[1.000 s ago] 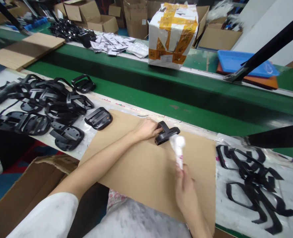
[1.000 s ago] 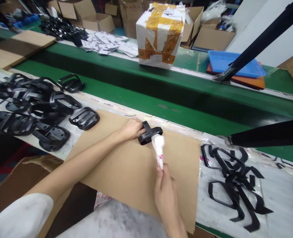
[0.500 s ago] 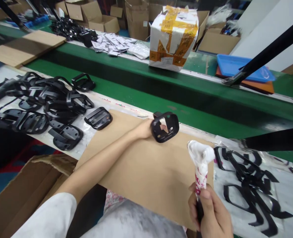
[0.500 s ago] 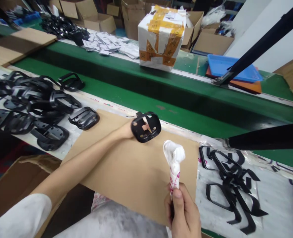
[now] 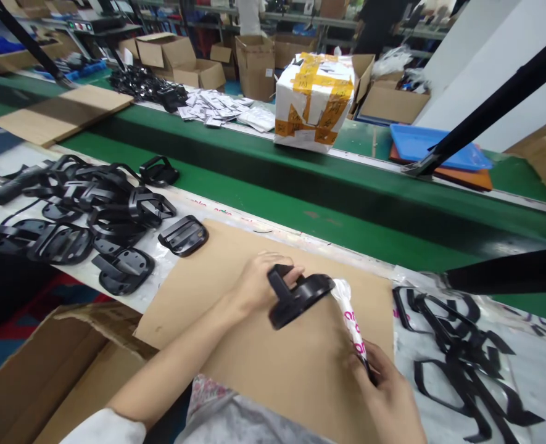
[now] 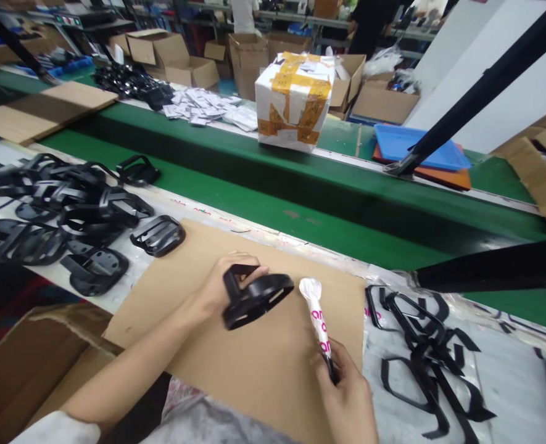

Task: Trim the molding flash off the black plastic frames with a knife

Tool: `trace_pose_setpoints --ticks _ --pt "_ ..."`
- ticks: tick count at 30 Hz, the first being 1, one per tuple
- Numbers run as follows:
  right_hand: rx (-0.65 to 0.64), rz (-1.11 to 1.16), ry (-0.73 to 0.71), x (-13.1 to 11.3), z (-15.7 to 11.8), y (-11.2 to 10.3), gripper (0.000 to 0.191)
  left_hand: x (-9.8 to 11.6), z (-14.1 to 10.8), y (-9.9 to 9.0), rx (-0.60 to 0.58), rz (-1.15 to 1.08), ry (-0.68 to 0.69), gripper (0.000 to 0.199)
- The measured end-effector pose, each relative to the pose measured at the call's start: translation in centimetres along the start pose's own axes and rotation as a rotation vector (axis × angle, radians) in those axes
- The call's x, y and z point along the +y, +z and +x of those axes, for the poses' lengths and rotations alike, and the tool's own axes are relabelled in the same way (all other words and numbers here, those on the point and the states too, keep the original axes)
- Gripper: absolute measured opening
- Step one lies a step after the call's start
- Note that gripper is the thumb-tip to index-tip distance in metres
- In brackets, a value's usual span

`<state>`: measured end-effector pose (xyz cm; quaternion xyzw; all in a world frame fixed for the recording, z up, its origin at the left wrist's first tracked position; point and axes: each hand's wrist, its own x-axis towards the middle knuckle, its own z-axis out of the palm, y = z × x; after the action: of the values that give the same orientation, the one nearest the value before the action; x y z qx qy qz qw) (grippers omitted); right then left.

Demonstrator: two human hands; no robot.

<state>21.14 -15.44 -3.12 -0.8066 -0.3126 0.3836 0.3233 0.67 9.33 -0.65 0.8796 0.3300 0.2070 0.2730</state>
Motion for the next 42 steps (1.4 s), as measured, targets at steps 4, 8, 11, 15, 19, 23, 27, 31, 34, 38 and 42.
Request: trace_pose_setpoints --ticks 4,8,11,15,19,23,27,31,34,38,42 --pt "-0.131 0.243 0.127 -0.5 -1.9 1.5 0.069 -1.4 -0.1 1.6 -0.032 0.27 -0.138 0.028" --pt "0.029 0.368 0.175 -0.8 -3.5 4.3 0.071 -2.4 -1.1 3.0 -0.021 0.393 -0.124 0.024" --pt "0.062 0.198 0.022 -1.0 -3.1 5.9 0.065 -2.2 -1.8 3.6 -0.007 0.417 -0.067 0.015" --pt "0.108 0.003 -0.178 -2.2 -2.1 6.3 0.058 -1.6 -2.3 4.2 0.03 0.44 -0.103 0.015" --pt "0.087 0.107 -0.069 -3.8 -3.5 4.5 0.057 -1.4 -2.4 4.6 0.065 0.432 -0.119 0.017" --pt "0.161 0.386 0.052 -5.2 -5.6 3.2 0.055 -1.2 -2.3 4.7 0.069 0.412 -0.127 0.017" --pt "0.081 0.084 -0.029 -5.9 -4.8 4.1 0.053 -0.9 -2.3 4.7 0.063 0.409 -0.129 0.015" --pt "0.04 -0.064 -0.015 -5.5 -3.1 4.0 0.042 -0.8 -2.6 4.7 0.062 0.4 -0.122 0.014" --pt "0.065 -0.109 -0.038 -4.7 -3.5 2.7 0.046 -0.8 -2.7 4.7 0.068 0.383 -0.132 0.014" --pt "0.126 -0.096 -0.03 -4.1 -4.6 2.8 0.06 -0.9 -2.6 4.8 0.062 0.364 -0.134 0.013" --pt "0.104 -0.141 -0.03 -4.6 -4.3 3.7 0.063 -1.0 -2.6 4.9 0.063 0.359 -0.136 0.011"
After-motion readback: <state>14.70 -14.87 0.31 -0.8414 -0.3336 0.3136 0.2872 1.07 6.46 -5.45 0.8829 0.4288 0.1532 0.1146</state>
